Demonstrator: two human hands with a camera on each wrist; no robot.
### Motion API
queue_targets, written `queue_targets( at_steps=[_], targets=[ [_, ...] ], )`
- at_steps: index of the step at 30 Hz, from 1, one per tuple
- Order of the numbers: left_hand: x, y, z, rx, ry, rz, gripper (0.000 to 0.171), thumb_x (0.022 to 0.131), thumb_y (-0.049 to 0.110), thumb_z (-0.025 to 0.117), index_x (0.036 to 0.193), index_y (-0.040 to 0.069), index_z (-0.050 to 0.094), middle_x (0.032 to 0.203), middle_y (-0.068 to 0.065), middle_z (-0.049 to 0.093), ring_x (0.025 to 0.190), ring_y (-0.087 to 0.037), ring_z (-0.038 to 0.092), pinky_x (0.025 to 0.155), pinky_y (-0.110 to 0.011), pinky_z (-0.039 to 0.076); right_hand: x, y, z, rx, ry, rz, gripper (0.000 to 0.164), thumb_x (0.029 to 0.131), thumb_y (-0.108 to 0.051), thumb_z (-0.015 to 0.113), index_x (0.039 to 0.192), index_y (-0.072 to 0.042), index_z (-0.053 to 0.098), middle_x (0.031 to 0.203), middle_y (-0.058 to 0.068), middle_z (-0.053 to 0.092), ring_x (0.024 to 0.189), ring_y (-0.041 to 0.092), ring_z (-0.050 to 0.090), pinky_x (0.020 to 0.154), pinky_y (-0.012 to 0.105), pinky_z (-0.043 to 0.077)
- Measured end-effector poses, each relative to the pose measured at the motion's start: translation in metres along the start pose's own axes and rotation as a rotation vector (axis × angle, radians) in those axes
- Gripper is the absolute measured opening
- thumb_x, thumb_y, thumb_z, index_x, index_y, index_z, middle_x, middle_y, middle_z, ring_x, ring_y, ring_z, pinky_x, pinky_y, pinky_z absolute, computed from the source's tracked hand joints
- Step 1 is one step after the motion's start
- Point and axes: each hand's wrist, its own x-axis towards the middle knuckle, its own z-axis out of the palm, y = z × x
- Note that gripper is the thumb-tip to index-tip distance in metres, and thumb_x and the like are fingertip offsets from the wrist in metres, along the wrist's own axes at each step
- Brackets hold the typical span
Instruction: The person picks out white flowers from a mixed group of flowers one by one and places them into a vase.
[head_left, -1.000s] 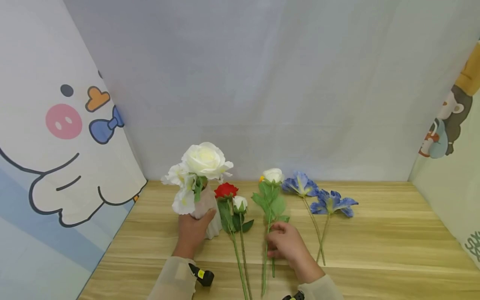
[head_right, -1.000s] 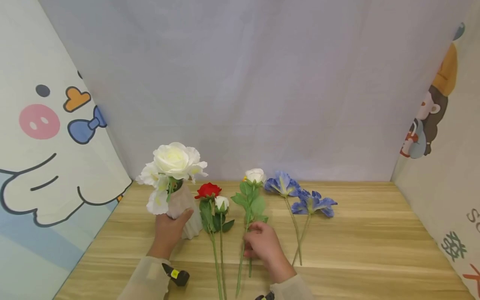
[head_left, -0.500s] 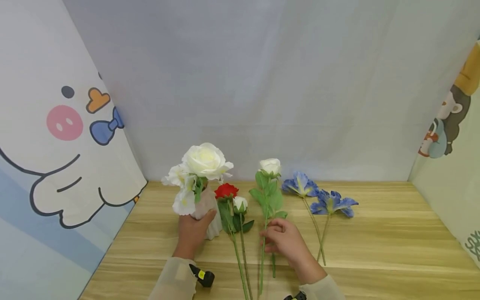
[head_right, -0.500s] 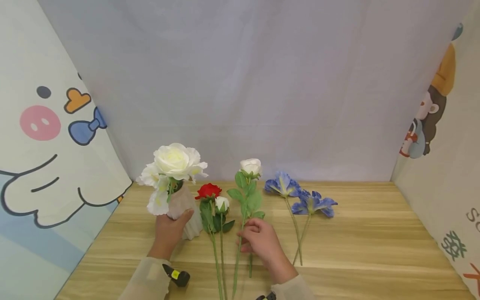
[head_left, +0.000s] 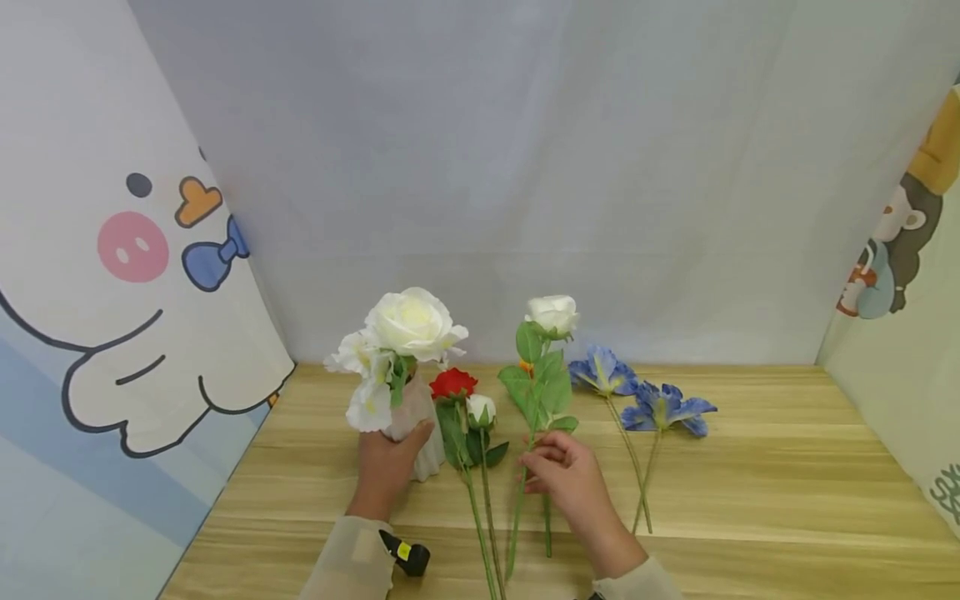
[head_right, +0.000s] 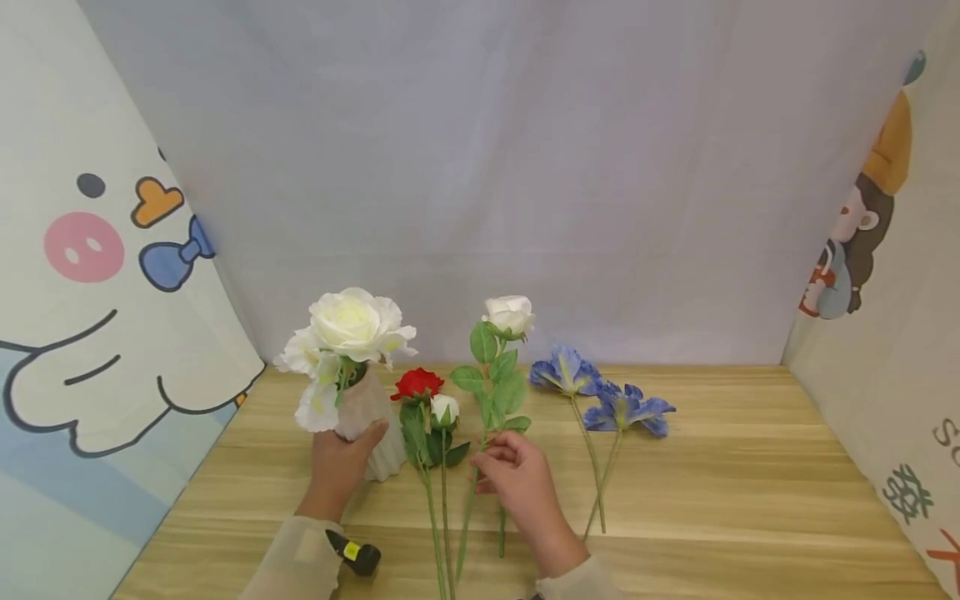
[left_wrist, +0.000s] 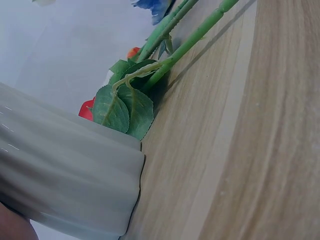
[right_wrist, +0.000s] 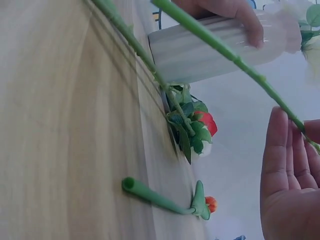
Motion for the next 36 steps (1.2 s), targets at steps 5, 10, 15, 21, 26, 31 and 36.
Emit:
queue_targets(
  at_steps=[5, 10, 15, 21, 26, 31, 36],
  targets=[
    [0.001, 0.0, 0.0, -0.014, -0.003, 0.003, 0.067, 0.073, 0.045, 0.078, 0.127, 0.024, 0.045, 0.117, 0.0, 0.053, 0.105, -0.019, 0.053, 0.089, -0.042, 0.042, -0.003, -0.001, 0.006, -0.013, 0.016, -0.065, 0.023, 0.087, -0.005, 0.065, 0.108, 0.0, 0.059, 0.097, 0.022, 0.061, 0.087, 0.045, 0.058, 0.066, 0.042, 0.054],
    [0.001, 0.0, -0.001, -0.004, 0.0, 0.008, 0.066, 0.073, 0.045, 0.078, 0.126, 0.025, 0.046, 0.117, 0.001, 0.054, 0.104, -0.018, 0.054, 0.089, -0.042, 0.042, -0.004, -0.002, 0.015, 0.007, 0.006, -0.145, 0.025, 0.085, -0.007, 0.069, 0.109, -0.001, 0.06, 0.098, 0.024, 0.06, 0.081, 0.035, 0.062, 0.067, 0.041, 0.054],
    [0.0, -0.001, 0.0, -0.002, -0.003, 0.009, 0.069, 0.074, 0.044, 0.078, 0.13, 0.025, 0.043, 0.12, 0.002, 0.052, 0.107, -0.018, 0.052, 0.091, -0.042, 0.04, -0.007, -0.006, 0.023, 0.01, -0.01, -0.206, 0.029, 0.085, -0.014, 0.07, 0.108, -0.001, 0.06, 0.098, 0.021, 0.06, 0.078, 0.03, 0.064, 0.067, 0.041, 0.054],
    [0.0, 0.001, 0.001, 0.007, 0.001, -0.003, 0.068, 0.074, 0.044, 0.078, 0.129, 0.026, 0.044, 0.12, 0.002, 0.052, 0.107, -0.018, 0.052, 0.091, -0.042, 0.041, -0.007, -0.015, 0.028, -0.028, -0.015, -0.267, 0.022, 0.088, -0.015, 0.067, 0.105, -0.002, 0.059, 0.105, 0.016, 0.06, 0.083, 0.034, 0.062, 0.07, 0.045, 0.053],
    [-0.002, 0.012, 0.0, 0.0, -0.011, -0.026, 0.068, 0.075, 0.041, 0.078, 0.13, 0.022, 0.042, 0.12, -0.001, 0.051, 0.107, -0.02, 0.052, 0.091, -0.041, 0.041, -0.012, -0.037, 0.036, -0.065, -0.019, -0.288, 0.015, 0.089, -0.005, 0.063, 0.103, -0.001, 0.059, 0.106, 0.014, 0.061, 0.084, 0.035, 0.062, 0.07, 0.044, 0.053],
    [-0.002, 0.012, -0.001, 0.007, -0.018, -0.042, 0.069, 0.076, 0.039, 0.078, 0.131, 0.02, 0.041, 0.121, -0.004, 0.051, 0.108, -0.021, 0.051, 0.091, -0.042, 0.041, -0.016, -0.054, 0.046, -0.086, -0.042, -0.316, 0.015, 0.089, 0.0, 0.061, 0.104, 0.003, 0.058, 0.101, 0.021, 0.06, 0.082, 0.038, 0.062, 0.069, 0.04, 0.054],
    [0.001, 0.0, 0.0, 0.008, 0.001, -0.005, 0.07, 0.073, 0.046, 0.078, 0.129, 0.025, 0.043, 0.119, -0.001, 0.052, 0.106, -0.02, 0.052, 0.089, -0.043, 0.042, -0.017, -0.062, 0.053, -0.088, -0.045, -0.34, 0.017, 0.09, 0.0, 0.06, 0.106, 0.006, 0.056, 0.102, 0.019, 0.059, 0.084, 0.037, 0.061, 0.072, 0.046, 0.052]
  ],
)
